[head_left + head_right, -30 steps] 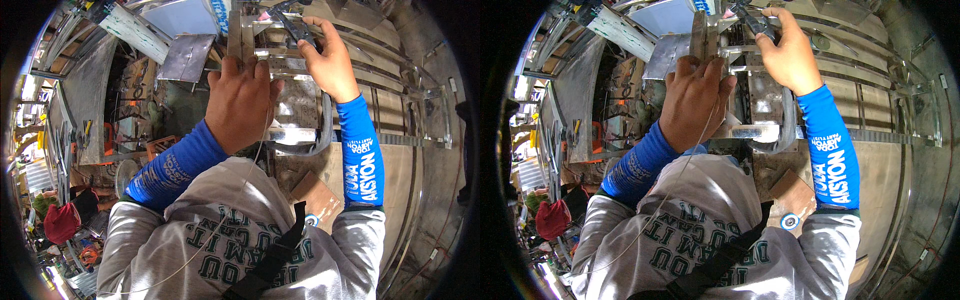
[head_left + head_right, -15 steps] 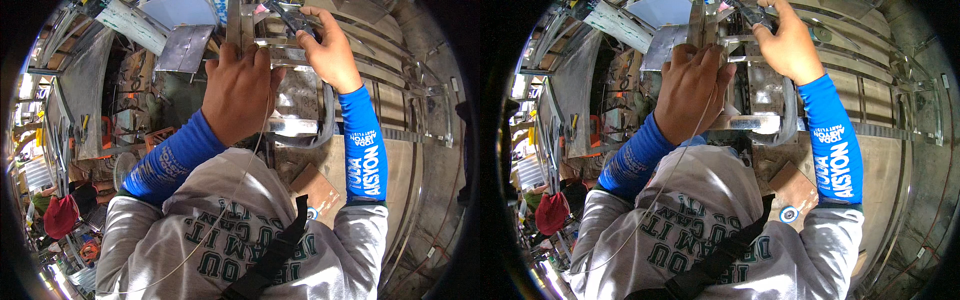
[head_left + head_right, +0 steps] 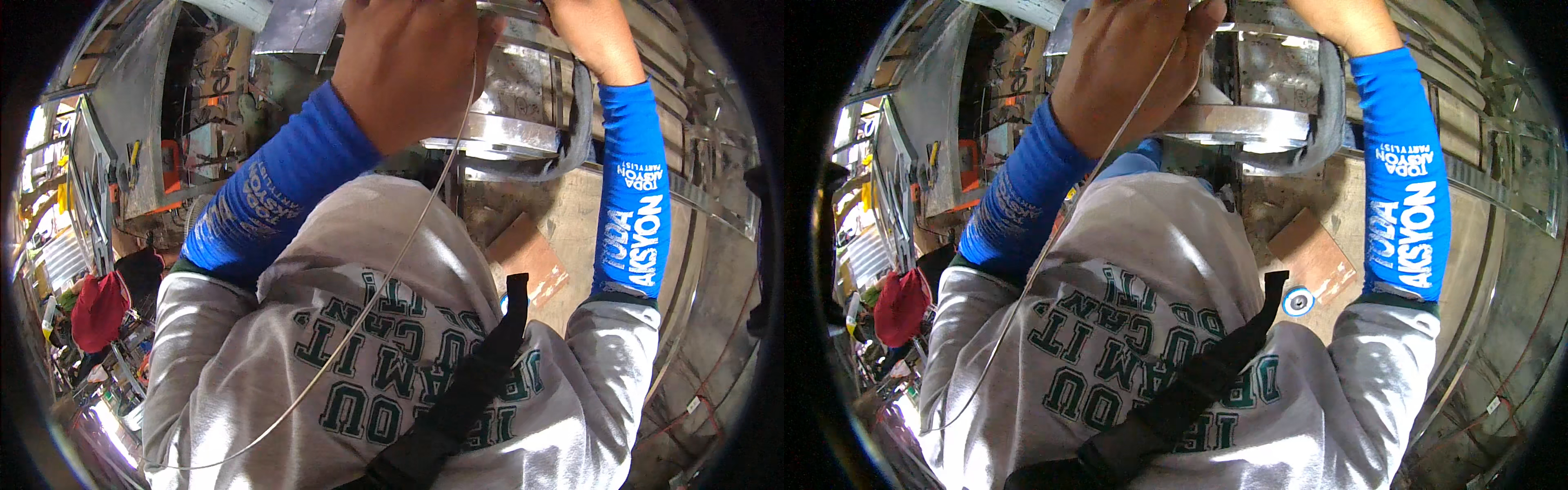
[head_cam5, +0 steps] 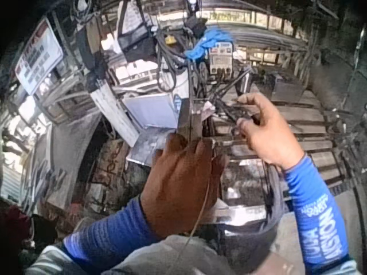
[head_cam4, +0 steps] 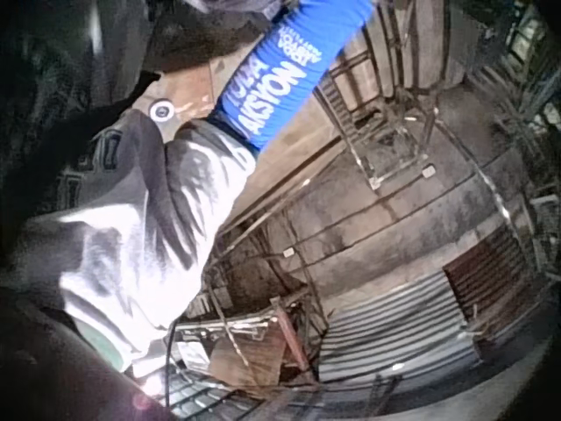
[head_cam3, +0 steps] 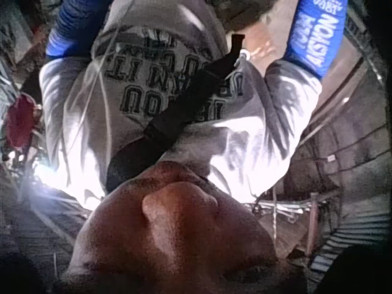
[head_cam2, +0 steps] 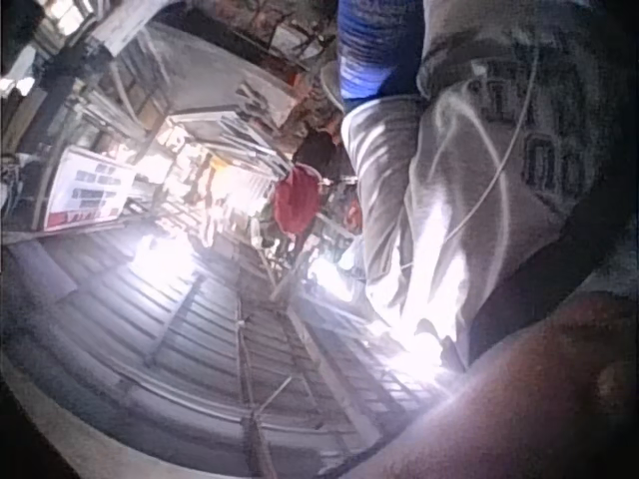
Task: The person assembles a rectangular metal frame by grinding edges, positioning a wooden template, and tack welding joints. They repeatedly adjust the frame and use a welding torch to secure the corners.
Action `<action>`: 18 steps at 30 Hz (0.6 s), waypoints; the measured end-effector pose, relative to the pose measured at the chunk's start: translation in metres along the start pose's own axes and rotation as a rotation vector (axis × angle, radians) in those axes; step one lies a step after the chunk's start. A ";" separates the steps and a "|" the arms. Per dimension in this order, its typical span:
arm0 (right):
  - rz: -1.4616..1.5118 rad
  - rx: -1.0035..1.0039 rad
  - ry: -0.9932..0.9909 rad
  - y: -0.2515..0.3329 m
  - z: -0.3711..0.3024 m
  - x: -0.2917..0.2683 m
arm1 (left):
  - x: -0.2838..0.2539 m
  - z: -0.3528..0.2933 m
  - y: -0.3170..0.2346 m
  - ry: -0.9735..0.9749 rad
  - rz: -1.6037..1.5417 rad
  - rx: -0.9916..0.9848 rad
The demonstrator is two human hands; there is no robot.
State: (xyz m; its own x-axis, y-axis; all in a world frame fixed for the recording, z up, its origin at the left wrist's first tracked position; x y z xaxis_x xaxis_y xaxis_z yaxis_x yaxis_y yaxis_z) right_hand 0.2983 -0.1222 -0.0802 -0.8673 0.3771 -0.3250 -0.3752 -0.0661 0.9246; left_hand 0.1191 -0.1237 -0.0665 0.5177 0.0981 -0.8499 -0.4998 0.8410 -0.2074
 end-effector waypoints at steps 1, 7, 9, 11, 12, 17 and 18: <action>0.013 0.064 -0.034 -0.003 0.001 0.003 | -0.001 0.000 0.000 0.020 0.004 -0.018; -0.239 -0.304 0.087 -0.001 0.010 -0.002 | 0.006 -0.007 0.004 0.077 -0.439 0.238; -0.076 -0.137 0.061 -0.004 0.003 -0.006 | 0.007 -0.008 0.008 -0.037 -0.311 0.211; 0.090 0.024 0.040 0.000 -0.001 0.000 | -0.002 -0.005 0.008 -0.154 -0.174 0.180; 0.085 0.047 0.012 0.001 0.001 -0.001 | -0.006 0.000 0.008 -0.221 -0.112 0.178; 0.038 -0.260 -0.252 -0.008 0.013 -0.018 | -0.016 0.018 0.039 0.107 -0.995 -0.422; 0.083 -0.179 -0.269 -0.002 0.011 -0.019 | -0.005 0.016 0.062 -0.081 -1.512 -0.536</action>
State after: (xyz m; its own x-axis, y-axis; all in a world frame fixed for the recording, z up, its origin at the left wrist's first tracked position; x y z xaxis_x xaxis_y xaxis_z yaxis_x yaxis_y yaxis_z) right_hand 0.3187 -0.1186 -0.0735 -0.7886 0.5926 -0.1642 -0.3795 -0.2589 0.8883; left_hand 0.0963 -0.0634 -0.0673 0.7637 -0.5686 0.3056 0.3151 -0.0847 -0.9453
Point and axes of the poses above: each hand's wrist, its own z-axis towards the middle knuckle, its own x-axis out of the palm, y = z × x, the point moved 7 cm from there along z, towards the middle knuckle, and after that the axes turned 5 degrees about z, right-handed, at the moved point
